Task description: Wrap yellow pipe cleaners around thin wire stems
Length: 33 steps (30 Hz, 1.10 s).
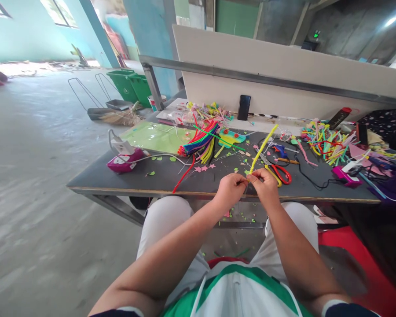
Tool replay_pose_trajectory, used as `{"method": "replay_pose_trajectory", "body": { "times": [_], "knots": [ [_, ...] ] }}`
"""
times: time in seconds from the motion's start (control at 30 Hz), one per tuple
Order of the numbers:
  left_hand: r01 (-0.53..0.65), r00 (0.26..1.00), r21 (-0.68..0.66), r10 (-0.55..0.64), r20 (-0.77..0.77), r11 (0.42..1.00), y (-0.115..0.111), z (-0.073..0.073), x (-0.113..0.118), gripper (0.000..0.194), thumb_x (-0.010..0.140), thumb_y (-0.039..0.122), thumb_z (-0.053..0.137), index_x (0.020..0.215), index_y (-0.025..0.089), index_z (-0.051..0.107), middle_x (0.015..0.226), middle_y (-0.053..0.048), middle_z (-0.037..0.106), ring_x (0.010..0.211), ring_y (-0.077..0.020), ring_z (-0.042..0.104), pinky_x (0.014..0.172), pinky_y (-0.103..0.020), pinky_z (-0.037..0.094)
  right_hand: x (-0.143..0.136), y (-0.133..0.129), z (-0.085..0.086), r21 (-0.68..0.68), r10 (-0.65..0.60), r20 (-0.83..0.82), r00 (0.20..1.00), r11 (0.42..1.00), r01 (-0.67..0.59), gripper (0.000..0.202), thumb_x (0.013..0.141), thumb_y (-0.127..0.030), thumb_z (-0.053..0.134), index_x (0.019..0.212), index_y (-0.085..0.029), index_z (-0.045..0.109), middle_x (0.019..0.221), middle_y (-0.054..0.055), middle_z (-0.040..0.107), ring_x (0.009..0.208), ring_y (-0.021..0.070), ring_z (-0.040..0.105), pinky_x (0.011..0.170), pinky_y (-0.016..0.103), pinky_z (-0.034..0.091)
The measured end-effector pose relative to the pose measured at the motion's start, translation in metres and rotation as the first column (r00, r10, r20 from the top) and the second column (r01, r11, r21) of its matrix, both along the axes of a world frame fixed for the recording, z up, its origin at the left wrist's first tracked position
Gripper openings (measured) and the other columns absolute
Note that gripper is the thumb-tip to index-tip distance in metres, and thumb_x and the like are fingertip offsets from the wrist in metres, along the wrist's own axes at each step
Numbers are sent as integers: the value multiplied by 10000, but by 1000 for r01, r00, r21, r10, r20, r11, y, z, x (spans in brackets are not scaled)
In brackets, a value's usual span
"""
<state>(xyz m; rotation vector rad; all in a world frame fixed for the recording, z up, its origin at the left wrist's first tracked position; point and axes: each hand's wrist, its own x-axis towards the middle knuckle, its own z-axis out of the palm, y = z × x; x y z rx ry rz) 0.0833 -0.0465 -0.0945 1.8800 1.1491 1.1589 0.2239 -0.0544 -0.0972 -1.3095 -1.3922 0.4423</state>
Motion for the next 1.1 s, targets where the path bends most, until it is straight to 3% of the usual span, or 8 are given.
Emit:
{"method": "replay_pose_trajectory", "body": {
  "times": [0.13, 0.3, 0.5, 0.7, 0.77, 0.87, 0.97, 1.1],
  "knots": [
    [36, 999, -16, -36, -14, 999, 1, -2, 0, 167, 745, 198, 559, 610, 135, 635, 593, 9, 556, 599, -95, 458, 581, -214, 332, 4, 0, 4, -95, -10, 71, 997, 995, 16, 234, 748, -375, 637, 618, -184, 601, 599, -5, 561, 603, 150, 470, 607, 287, 357],
    [164, 973, -263, -112, 203, 951, -2, 0, -1, 203, 727, 315, 620, 688, 118, 651, 579, 21, 515, 542, -76, 389, 516, -210, 299, 10, 7, -7, -196, 149, -208, 967, 962, -190, 217, 753, -372, 618, 646, -184, 611, 601, -23, 529, 601, 134, 431, 587, 272, 331],
    [436, 819, -401, -171, 548, 805, -5, 3, -3, 242, 693, 342, 695, 708, 116, 608, 518, 48, 426, 458, -44, 316, 457, -209, 207, 2, 6, -6, -48, 308, -570, 762, 913, -405, 151, 731, -306, 664, 640, -195, 615, 588, -26, 504, 576, 119, 424, 586, 265, 341],
    [646, 649, -389, -203, 734, 656, -13, 5, 1, 306, 669, 378, 735, 663, 120, 570, 498, 55, 383, 432, -38, 301, 439, -210, 166, -3, -1, 1, 76, 444, -667, 598, 839, -538, 200, 733, -356, 694, 656, -191, 609, 675, -9, 505, 524, 90, 372, 513, 257, 307],
    [629, 652, -384, -189, 734, 676, -15, 3, 3, 302, 665, 378, 734, 670, 125, 570, 507, 57, 389, 436, -37, 291, 442, -210, 172, -3, 1, -2, 80, 452, -666, 593, 834, -546, 237, 721, -394, 697, 645, -195, 593, 688, -7, 506, 523, 91, 362, 506, 258, 308],
    [433, 784, -377, -136, 606, 818, -13, 1, 4, 250, 696, 357, 694, 683, 131, 588, 519, 53, 421, 454, -46, 300, 455, -211, 205, -2, 6, -8, 31, 402, -626, 668, 869, -494, 232, 711, -402, 693, 647, -202, 594, 662, -10, 516, 557, 112, 401, 543, 266, 345],
    [137, 948, -271, -47, 315, 953, -5, -2, 2, 170, 724, 281, 636, 647, 131, 611, 546, 34, 480, 513, -68, 367, 503, -216, 271, -2, 8, -11, -34, 249, -447, 859, 955, -295, 195, 728, -394, 674, 699, -208, 624, 655, -11, 549, 629, 141, 469, 623, 282, 380],
    [-38, 999, 37, 38, 6, 999, 1, -8, 1, 207, 769, 198, 543, 576, 144, 596, 585, 2, 537, 605, -102, 445, 598, -233, 325, -5, 2, -7, -44, -20, -23, 1000, 999, 19, 207, 714, -387, 688, 672, -196, 619, 667, 3, 575, 669, 166, 493, 669, 303, 375]
  ]
}}
